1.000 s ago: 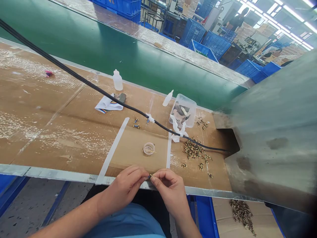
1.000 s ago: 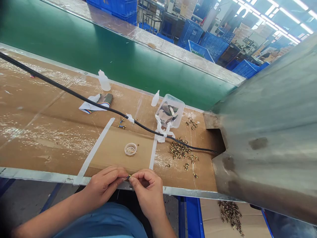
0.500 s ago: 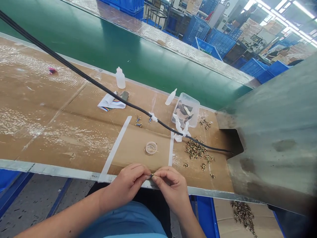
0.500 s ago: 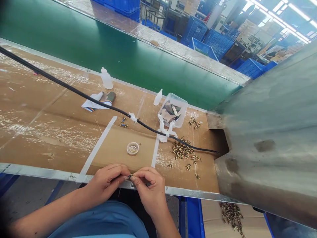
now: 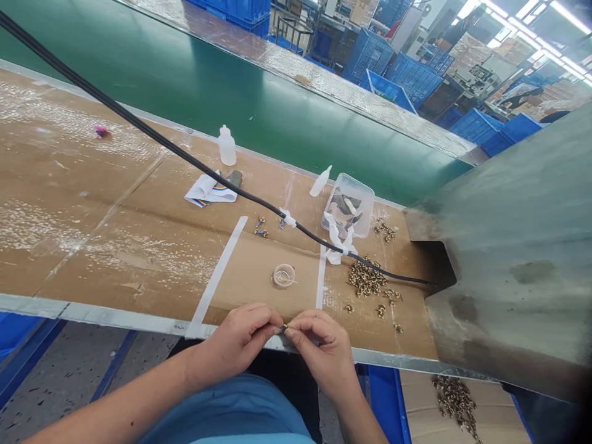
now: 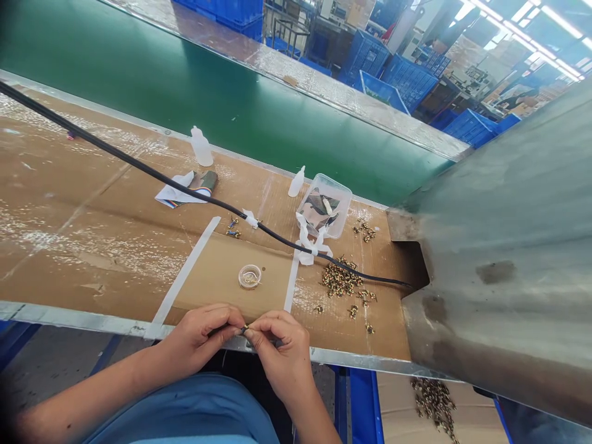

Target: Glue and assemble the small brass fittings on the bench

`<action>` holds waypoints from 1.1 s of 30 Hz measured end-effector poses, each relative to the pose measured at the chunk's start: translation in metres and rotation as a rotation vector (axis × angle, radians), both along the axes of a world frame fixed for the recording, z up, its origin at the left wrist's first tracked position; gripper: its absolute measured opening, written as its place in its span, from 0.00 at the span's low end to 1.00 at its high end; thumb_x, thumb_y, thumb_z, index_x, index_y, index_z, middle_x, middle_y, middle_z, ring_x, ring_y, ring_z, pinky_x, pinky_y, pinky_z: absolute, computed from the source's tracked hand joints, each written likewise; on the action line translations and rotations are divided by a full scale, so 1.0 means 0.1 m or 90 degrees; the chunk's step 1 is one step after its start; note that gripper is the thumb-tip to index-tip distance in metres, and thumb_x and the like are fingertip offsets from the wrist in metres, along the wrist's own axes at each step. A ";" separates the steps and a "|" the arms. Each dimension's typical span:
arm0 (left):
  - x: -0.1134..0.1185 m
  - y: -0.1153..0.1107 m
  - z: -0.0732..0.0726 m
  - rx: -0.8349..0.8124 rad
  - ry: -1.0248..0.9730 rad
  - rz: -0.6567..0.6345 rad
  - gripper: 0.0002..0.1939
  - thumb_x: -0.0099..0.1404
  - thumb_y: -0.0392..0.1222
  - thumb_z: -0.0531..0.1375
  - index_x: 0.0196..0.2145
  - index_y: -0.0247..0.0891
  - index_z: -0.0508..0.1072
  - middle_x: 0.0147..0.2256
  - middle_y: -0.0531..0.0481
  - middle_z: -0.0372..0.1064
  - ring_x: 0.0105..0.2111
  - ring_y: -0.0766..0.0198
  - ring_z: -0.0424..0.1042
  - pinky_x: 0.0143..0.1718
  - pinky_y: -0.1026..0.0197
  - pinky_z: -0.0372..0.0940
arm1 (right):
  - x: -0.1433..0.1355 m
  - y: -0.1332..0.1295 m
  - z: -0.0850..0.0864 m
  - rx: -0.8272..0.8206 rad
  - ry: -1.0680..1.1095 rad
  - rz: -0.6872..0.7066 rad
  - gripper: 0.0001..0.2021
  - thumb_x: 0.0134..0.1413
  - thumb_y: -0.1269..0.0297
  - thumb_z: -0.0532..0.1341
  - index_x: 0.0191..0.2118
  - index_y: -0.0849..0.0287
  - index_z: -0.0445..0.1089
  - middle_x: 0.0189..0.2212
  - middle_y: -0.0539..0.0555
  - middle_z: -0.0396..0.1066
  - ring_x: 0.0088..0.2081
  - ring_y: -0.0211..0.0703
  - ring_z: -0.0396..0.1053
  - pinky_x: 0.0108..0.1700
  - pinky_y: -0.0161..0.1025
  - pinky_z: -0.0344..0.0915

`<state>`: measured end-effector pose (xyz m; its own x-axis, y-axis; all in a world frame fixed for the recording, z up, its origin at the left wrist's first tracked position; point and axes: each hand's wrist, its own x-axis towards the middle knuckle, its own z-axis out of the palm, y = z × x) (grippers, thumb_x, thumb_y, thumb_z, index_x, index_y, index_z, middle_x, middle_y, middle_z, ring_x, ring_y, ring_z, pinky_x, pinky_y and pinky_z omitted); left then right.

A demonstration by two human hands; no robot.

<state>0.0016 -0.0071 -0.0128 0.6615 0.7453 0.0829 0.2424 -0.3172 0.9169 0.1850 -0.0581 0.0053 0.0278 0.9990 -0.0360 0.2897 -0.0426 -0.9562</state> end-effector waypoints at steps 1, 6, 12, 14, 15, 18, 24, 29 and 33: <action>0.00 0.00 0.00 0.000 0.002 -0.001 0.09 0.68 0.33 0.51 0.33 0.36 0.69 0.29 0.51 0.68 0.31 0.66 0.67 0.34 0.65 0.61 | 0.00 0.00 0.00 0.000 -0.001 0.000 0.05 0.52 0.72 0.64 0.29 0.57 0.76 0.29 0.52 0.72 0.32 0.39 0.70 0.33 0.33 0.64; 0.00 0.01 -0.04 -0.003 0.007 -0.007 0.08 0.68 0.33 0.51 0.34 0.37 0.69 0.30 0.51 0.69 0.32 0.65 0.67 0.34 0.65 0.61 | 0.01 0.00 0.00 -0.002 -0.005 0.003 0.05 0.52 0.73 0.64 0.29 0.57 0.76 0.28 0.51 0.73 0.31 0.39 0.69 0.32 0.33 0.64; 0.00 0.02 -0.02 0.006 0.007 -0.009 0.09 0.68 0.33 0.50 0.33 0.37 0.69 0.29 0.51 0.69 0.31 0.65 0.67 0.33 0.65 0.61 | 0.01 -0.01 0.00 -0.003 0.001 0.002 0.04 0.52 0.71 0.64 0.29 0.56 0.77 0.28 0.51 0.72 0.31 0.39 0.69 0.32 0.32 0.63; 0.01 0.02 0.00 0.007 0.008 -0.007 0.09 0.68 0.33 0.50 0.33 0.37 0.69 0.29 0.51 0.69 0.31 0.65 0.67 0.33 0.65 0.61 | 0.01 -0.01 0.00 -0.002 0.005 0.001 0.05 0.52 0.71 0.64 0.29 0.56 0.77 0.28 0.51 0.72 0.31 0.39 0.69 0.32 0.32 0.63; 0.01 0.02 0.01 0.008 0.009 -0.006 0.09 0.67 0.33 0.50 0.33 0.36 0.69 0.29 0.51 0.69 0.31 0.65 0.67 0.33 0.65 0.61 | 0.01 -0.01 -0.01 -0.002 0.005 0.001 0.05 0.52 0.72 0.64 0.30 0.56 0.77 0.28 0.51 0.72 0.32 0.39 0.69 0.32 0.32 0.63; 0.01 0.02 0.02 0.007 0.014 -0.008 0.10 0.67 0.33 0.50 0.33 0.36 0.70 0.29 0.50 0.69 0.31 0.65 0.68 0.33 0.65 0.61 | 0.01 0.00 -0.01 -0.003 0.002 -0.002 0.05 0.52 0.72 0.64 0.30 0.57 0.77 0.28 0.51 0.72 0.32 0.39 0.69 0.32 0.32 0.63; 0.02 0.03 0.02 0.013 0.011 -0.005 0.10 0.67 0.34 0.50 0.33 0.37 0.70 0.29 0.50 0.69 0.31 0.64 0.68 0.33 0.64 0.62 | 0.02 -0.01 -0.03 -0.011 0.007 -0.006 0.04 0.52 0.71 0.64 0.30 0.57 0.77 0.29 0.52 0.73 0.32 0.40 0.69 0.33 0.34 0.64; 0.02 0.02 0.00 0.012 0.011 -0.006 0.10 0.67 0.33 0.50 0.33 0.37 0.70 0.29 0.50 0.69 0.31 0.64 0.68 0.33 0.64 0.62 | 0.01 -0.01 -0.02 -0.019 0.008 -0.009 0.04 0.52 0.71 0.64 0.30 0.57 0.77 0.29 0.53 0.72 0.32 0.40 0.69 0.31 0.34 0.63; 0.02 0.02 -0.02 0.012 0.006 -0.005 0.10 0.67 0.33 0.50 0.34 0.37 0.70 0.29 0.50 0.69 0.31 0.64 0.67 0.33 0.64 0.61 | 0.00 0.00 0.00 -0.018 0.009 -0.013 0.04 0.51 0.71 0.64 0.29 0.57 0.77 0.28 0.53 0.72 0.31 0.40 0.68 0.31 0.33 0.63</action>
<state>0.0034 -0.0055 -0.0149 0.6678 0.7388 0.0903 0.2486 -0.3358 0.9086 0.1849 -0.0585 0.0049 0.0468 0.9968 -0.0653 0.2747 -0.0757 -0.9585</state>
